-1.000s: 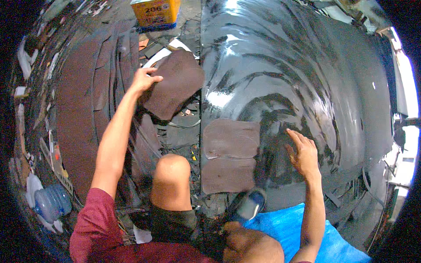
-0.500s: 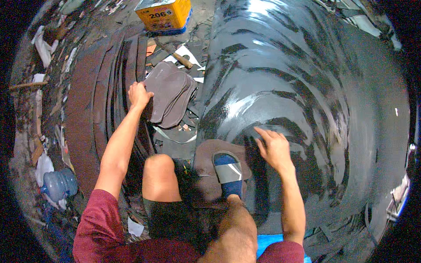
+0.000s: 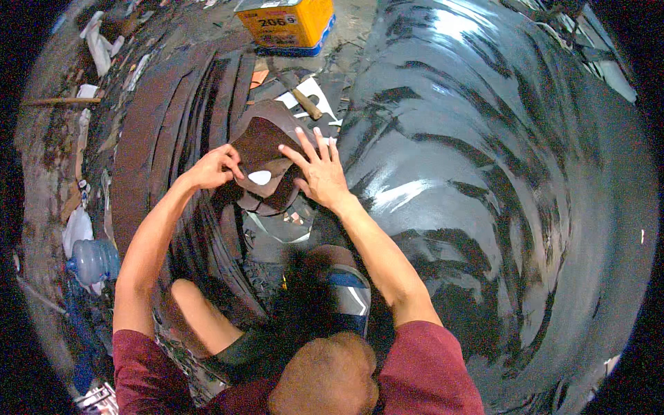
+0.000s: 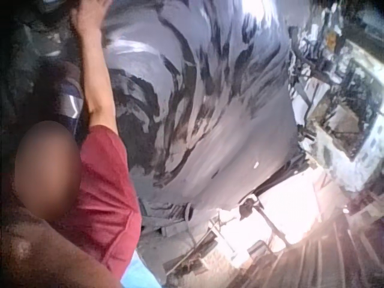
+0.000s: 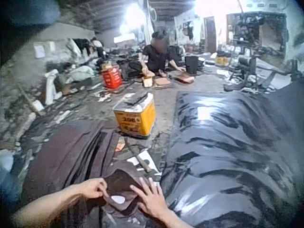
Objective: The person sits on the floor and arranges multiple brown shoe insoles in a staggered, overlapping pattern on a large dark sheet. The person repeatedly picks up, positions, and smooths the insoles by hand to form a continuous layout.
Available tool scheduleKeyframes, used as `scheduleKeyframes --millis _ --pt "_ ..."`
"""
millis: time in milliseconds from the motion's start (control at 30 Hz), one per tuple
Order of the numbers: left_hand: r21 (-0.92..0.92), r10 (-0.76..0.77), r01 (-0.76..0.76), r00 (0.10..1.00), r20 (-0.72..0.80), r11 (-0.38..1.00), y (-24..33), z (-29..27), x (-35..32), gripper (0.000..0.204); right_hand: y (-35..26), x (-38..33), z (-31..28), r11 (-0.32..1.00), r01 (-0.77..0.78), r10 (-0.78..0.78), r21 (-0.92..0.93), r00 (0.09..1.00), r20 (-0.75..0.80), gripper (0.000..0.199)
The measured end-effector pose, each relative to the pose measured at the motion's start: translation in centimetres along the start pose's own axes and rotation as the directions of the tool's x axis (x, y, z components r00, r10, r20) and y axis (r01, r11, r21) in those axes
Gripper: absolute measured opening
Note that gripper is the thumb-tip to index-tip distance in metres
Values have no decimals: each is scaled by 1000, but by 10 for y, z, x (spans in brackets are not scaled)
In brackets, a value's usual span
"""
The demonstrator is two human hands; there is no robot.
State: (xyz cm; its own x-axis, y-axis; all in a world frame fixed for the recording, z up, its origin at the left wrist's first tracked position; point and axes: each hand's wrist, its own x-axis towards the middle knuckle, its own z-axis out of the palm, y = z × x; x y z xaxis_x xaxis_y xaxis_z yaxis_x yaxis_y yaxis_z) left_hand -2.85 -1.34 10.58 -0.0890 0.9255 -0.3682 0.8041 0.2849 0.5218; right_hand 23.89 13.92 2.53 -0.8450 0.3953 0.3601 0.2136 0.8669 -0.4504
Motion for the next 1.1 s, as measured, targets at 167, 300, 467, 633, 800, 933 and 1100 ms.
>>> scheduleKeyframes --millis 167,300,467,633,800,933,1100 --pt "-212 -412 466 875 255 859 -41 -15 41 59 -38 -7 24 967 235 -251 -98 943 -218 25" --pt "-27 -556 663 648 520 748 -2 -2 85 75 -71 -42 -10 951 306 -300 52 949 -100 28" --pt "641 -513 275 830 218 717 -2 27 64 101 -109 -94 -86 875 165 -171 455 985 -29 39" --pt "-679 -279 26 923 -266 733 -8 32 0 80 -80 -128 -146 745 -395 612 537 724 -317 6" --pt "-978 -111 -92 991 -73 -185 123 130 -27 64 -36 -155 -134 491 -421 823 763 512 -247 17" --pt "-968 -508 28 855 -106 249 122 212 -14 44 -6 -202 -92 379 -561 870 736 486 -77 11" --pt "-742 -452 89 839 -304 664 94 260 -17 36 7 -245 -69 386 -742 888 548 459 -4 18"
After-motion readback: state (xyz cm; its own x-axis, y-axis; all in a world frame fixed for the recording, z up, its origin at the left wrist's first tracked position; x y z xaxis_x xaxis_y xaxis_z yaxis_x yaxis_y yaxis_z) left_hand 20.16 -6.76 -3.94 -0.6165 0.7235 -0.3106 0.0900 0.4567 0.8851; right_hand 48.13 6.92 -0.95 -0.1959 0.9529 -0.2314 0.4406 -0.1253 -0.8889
